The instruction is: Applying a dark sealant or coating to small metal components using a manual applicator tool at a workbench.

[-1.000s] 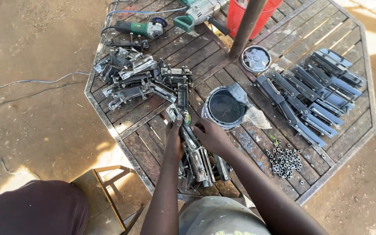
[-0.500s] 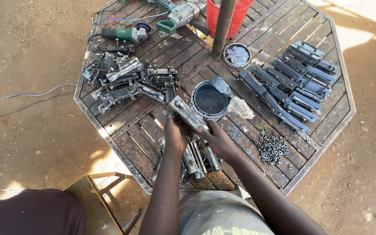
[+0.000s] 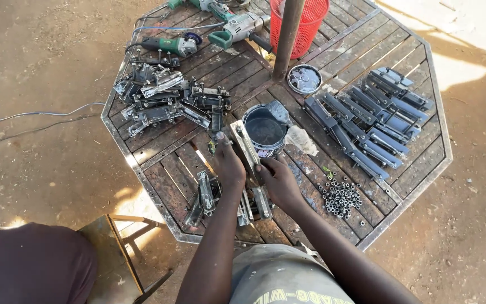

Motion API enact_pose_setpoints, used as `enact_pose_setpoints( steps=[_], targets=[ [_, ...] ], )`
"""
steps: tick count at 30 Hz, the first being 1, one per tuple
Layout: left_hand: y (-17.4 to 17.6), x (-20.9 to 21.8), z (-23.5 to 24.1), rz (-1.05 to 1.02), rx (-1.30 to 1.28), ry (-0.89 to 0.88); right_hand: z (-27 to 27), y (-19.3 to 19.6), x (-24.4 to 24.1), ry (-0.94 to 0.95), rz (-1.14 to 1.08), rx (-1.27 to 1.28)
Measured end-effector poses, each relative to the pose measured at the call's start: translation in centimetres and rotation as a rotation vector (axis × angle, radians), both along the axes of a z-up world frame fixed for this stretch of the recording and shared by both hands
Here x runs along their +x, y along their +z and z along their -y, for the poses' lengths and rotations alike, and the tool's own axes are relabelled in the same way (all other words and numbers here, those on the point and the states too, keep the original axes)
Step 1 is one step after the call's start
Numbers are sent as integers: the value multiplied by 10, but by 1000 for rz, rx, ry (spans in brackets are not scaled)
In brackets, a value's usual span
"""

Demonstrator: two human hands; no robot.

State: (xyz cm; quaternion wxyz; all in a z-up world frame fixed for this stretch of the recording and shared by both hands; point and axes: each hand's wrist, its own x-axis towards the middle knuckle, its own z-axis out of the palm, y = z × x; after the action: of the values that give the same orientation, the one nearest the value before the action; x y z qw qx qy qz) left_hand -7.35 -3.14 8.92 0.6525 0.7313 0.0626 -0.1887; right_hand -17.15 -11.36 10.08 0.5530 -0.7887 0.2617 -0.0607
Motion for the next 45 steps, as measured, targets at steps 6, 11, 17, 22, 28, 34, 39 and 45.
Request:
enact_pose_setpoints(
  steps=[6,11,17,22,28,34,39,45],
  targets=[
    [-44,5,15,78,-60,65,18,-10,-23,55,204,19],
    [-56,-4,32,107,-86,103,37,-1,-33,74,131,-82],
    [11,-24,51,40,-186,32,49,10,-34,94,204,-227],
    [-14,-22,53,-11,-136,113,57,23,-43,-55,186,166],
    [-31,-15,53,32,-261,101,78,24,-36,18,102,152],
    [-23,-6,54,-110,-176,146,99,-7,-41,119,115,221],
    [-84,20,63,-46,-192,79,94,-10,-23,73,209,293],
    [-21,4,48,-87,-183,80,100,3,-28,28,230,293]
  ],
)
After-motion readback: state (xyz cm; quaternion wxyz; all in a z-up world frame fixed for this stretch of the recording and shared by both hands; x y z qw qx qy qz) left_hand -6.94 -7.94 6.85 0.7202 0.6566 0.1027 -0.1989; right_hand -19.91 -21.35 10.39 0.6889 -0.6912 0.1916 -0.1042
